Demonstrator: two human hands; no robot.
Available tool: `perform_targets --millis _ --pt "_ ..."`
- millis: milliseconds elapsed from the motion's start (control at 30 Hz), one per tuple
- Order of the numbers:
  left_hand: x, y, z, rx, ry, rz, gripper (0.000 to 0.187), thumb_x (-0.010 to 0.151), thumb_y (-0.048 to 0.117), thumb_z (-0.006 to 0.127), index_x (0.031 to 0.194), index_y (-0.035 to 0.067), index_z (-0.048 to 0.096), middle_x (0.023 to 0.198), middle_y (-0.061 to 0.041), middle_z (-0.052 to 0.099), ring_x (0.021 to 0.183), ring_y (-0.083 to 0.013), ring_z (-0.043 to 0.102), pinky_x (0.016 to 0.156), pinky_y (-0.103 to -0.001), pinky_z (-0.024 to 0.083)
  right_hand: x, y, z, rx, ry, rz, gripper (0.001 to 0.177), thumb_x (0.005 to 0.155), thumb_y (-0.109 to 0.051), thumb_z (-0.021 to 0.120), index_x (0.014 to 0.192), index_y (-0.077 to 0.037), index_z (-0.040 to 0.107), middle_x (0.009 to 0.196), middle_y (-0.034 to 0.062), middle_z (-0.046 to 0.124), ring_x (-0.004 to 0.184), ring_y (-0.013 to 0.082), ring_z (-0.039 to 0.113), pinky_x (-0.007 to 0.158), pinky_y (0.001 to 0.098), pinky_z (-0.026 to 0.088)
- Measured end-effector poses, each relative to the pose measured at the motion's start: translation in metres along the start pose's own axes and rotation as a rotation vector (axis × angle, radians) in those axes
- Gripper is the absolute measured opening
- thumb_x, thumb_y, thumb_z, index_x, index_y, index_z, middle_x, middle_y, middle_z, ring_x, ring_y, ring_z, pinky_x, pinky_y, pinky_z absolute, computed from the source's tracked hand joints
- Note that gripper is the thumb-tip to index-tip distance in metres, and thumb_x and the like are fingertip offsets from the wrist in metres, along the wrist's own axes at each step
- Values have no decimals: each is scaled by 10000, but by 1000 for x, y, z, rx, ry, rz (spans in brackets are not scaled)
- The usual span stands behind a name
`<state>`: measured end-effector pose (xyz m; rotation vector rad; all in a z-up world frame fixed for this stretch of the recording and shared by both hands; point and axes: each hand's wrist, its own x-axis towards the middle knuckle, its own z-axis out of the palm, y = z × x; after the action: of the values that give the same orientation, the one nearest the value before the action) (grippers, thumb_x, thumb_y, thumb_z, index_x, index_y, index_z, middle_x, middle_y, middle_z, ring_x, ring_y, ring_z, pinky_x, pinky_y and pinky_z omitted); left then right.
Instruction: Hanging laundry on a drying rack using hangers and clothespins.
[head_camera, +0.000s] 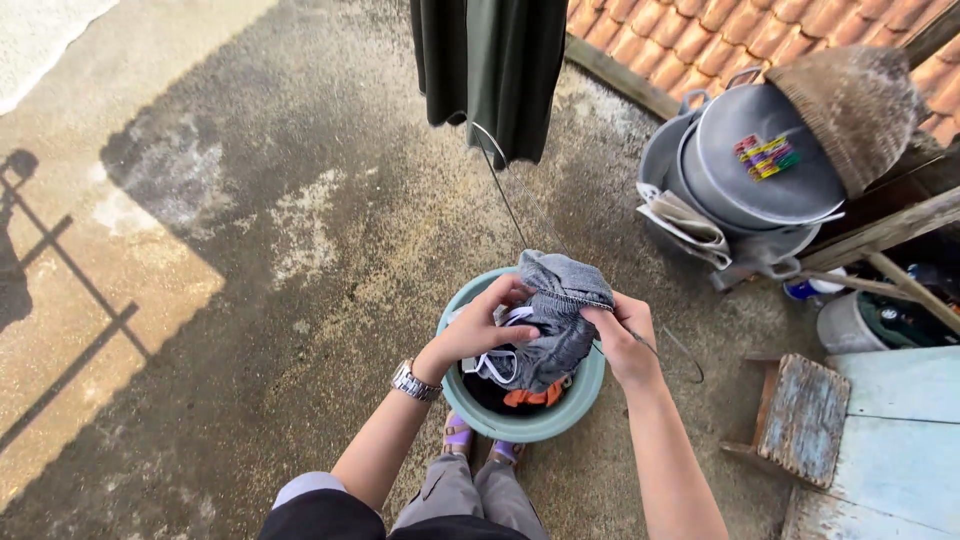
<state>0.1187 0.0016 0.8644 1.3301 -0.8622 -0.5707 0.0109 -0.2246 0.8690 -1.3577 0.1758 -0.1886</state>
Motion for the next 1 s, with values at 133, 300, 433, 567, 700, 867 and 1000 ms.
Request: perform_targets --millis 133,300,433,567,700,867,1000 --pt "9 1 -14 175 97 -11 533 820 45 741 1313 69 541 1138 -1 690 1092 -127 670 946 -303 526 8 -41 5 -16 21 -56 222 965 -20 632 1141 78 726 1054 59 749 934 95 658 827 248 518" --pt "27 20 -41 317 100 -56 273 874 42 693 1145 53 668 945 -60 733 908 -157 682 839 -312 555 0 -101 10 -209 92 -17 261 926 -57 683 1155 57 732 1017 18 744 891 65 643 804 229 502" --pt "41 73 -30 368 89 -47 177 922 71 719 1090 29 682 909 -113 724 879 -208 669 825 -344 548 -7 -98 7 -417 124 8 291 886 -78 708 1144 50 742 974 12 743 857 55 627 786 226 497" --pt "62 126 5 389 113 93 341 920 151 667 1244 62 601 954 -82 727 913 -171 697 829 -327 533 -8 -81 14 -504 256 -84 335 860 -93 739 1173 18 698 953 -5 712 828 40 597 759 228 489" --pt "95 107 27 315 134 123 248 997 215 630 1157 27 649 928 -93 731 875 -166 701 812 -323 551 -4 -33 15 -500 409 -258 488 846 -104 841 1229 0 556 967 -4 609 837 73 550 741 259 471" --pt "116 114 39 73 191 135 205 1011 173 649 1136 12 633 930 -43 693 878 -104 631 808 -290 535 -16 3 22 -670 556 -244 676 780 -90 859 1319 -34 455 919 53 592 814 150 582 738 293 491" --pt "112 157 25 -330 163 160 152 994 82 658 1126 30 604 985 18 650 923 -54 593 824 -235 501 -5 86 -28 -769 567 -185 491 827 0 718 1281 -37 534 909 77 672 813 171 648 768 306 513"
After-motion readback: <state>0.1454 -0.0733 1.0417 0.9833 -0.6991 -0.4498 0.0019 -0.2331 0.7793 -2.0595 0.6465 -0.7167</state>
